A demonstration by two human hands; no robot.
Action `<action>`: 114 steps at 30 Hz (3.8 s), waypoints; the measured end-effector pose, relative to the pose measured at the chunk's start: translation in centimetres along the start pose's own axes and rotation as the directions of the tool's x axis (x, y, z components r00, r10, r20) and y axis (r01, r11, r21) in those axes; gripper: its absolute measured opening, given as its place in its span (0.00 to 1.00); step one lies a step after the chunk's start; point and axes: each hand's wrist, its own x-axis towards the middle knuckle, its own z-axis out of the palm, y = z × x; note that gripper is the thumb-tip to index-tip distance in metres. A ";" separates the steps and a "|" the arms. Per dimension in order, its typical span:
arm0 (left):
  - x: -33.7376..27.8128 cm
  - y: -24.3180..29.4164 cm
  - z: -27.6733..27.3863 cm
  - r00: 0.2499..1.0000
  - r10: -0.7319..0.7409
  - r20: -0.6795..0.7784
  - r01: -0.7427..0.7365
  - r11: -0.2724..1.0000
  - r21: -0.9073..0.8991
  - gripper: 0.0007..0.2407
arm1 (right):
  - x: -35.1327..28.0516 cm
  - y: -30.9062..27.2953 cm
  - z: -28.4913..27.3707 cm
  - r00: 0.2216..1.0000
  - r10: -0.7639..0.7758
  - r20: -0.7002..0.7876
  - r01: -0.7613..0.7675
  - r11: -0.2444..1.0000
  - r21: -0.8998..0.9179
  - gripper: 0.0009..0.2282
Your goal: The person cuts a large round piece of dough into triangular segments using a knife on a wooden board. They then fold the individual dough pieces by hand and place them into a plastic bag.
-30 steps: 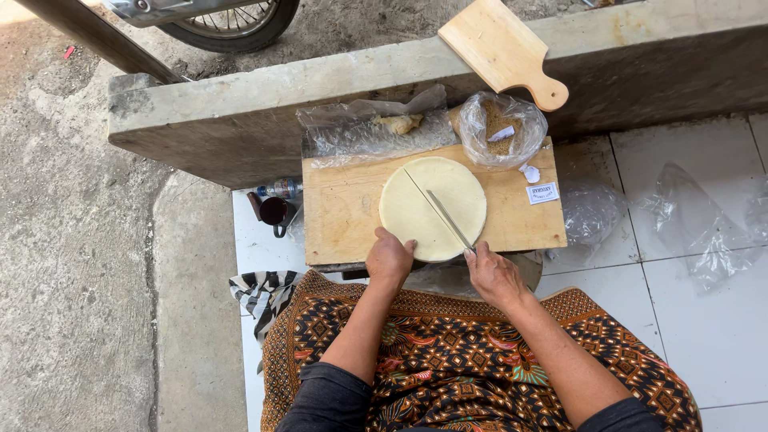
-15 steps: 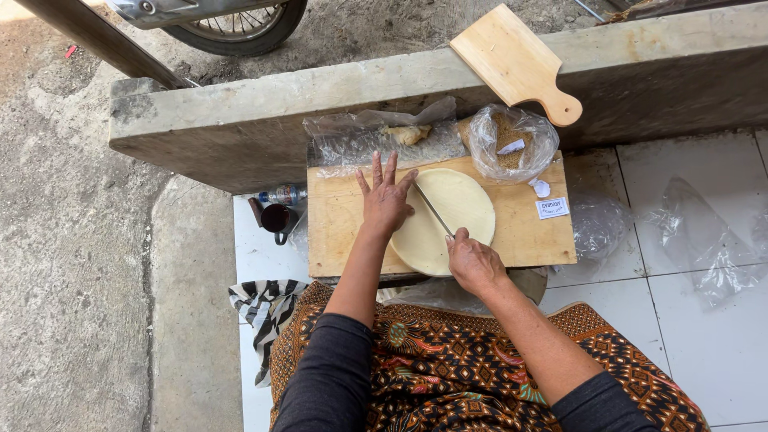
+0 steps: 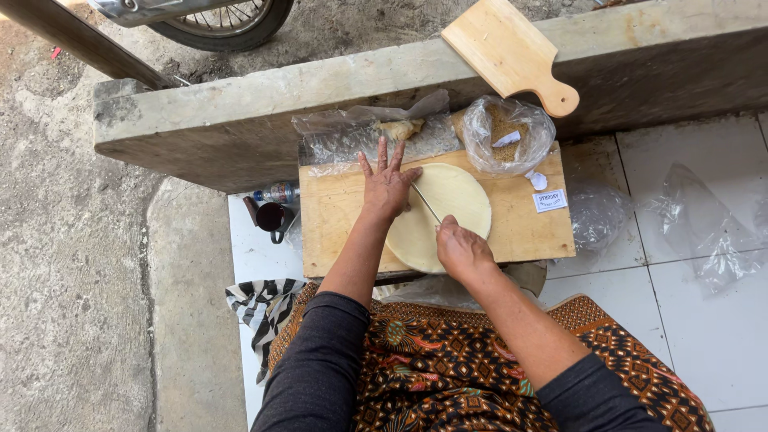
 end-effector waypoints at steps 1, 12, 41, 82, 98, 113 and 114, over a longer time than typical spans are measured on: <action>-0.2 -0.1 0.5 1.000 0.003 -0.022 -0.003 1.000 0.009 0.23 | 0.2 0.3 0.5 1.000 -0.007 0.012 0.008 0.999 -0.045 0.14; 1.0 0.6 1.4 1.000 -0.009 0.016 0.006 0.985 0.174 0.16 | -0.9 4.3 3.0 0.988 -0.093 -0.124 0.080 0.991 -0.106 0.08; 0.4 0.6 1.8 0.997 -0.053 0.049 0.046 0.991 0.124 0.17 | -13.5 7.1 -0.5 0.997 0.036 0.063 -0.029 0.994 -0.104 0.12; -1.6 1.2 0.7 0.995 0.085 0.051 -0.086 0.996 0.001 0.28 | -8.3 11.4 -1.6 0.850 0.467 -0.243 -0.505 0.854 -0.123 0.30; 2.2 -5.5 7.4 0.982 -0.012 -0.188 -0.089 0.851 -0.518 0.17 | -2.5 5.5 3.5 0.853 -0.163 -0.496 0.094 0.983 -0.160 0.11; -6.2 -2.8 1.5 0.912 -0.230 -0.340 -0.021 0.801 -0.598 0.12 | 1.5 9.3 3.8 0.827 0.240 -0.508 -0.128 0.961 0.246 0.09; -6.8 -2.7 0.9 0.910 -0.239 -0.338 -0.034 0.771 -0.636 0.12 | 1.6 9.5 4.0 0.819 0.236 -0.522 -0.115 0.960 0.254 0.08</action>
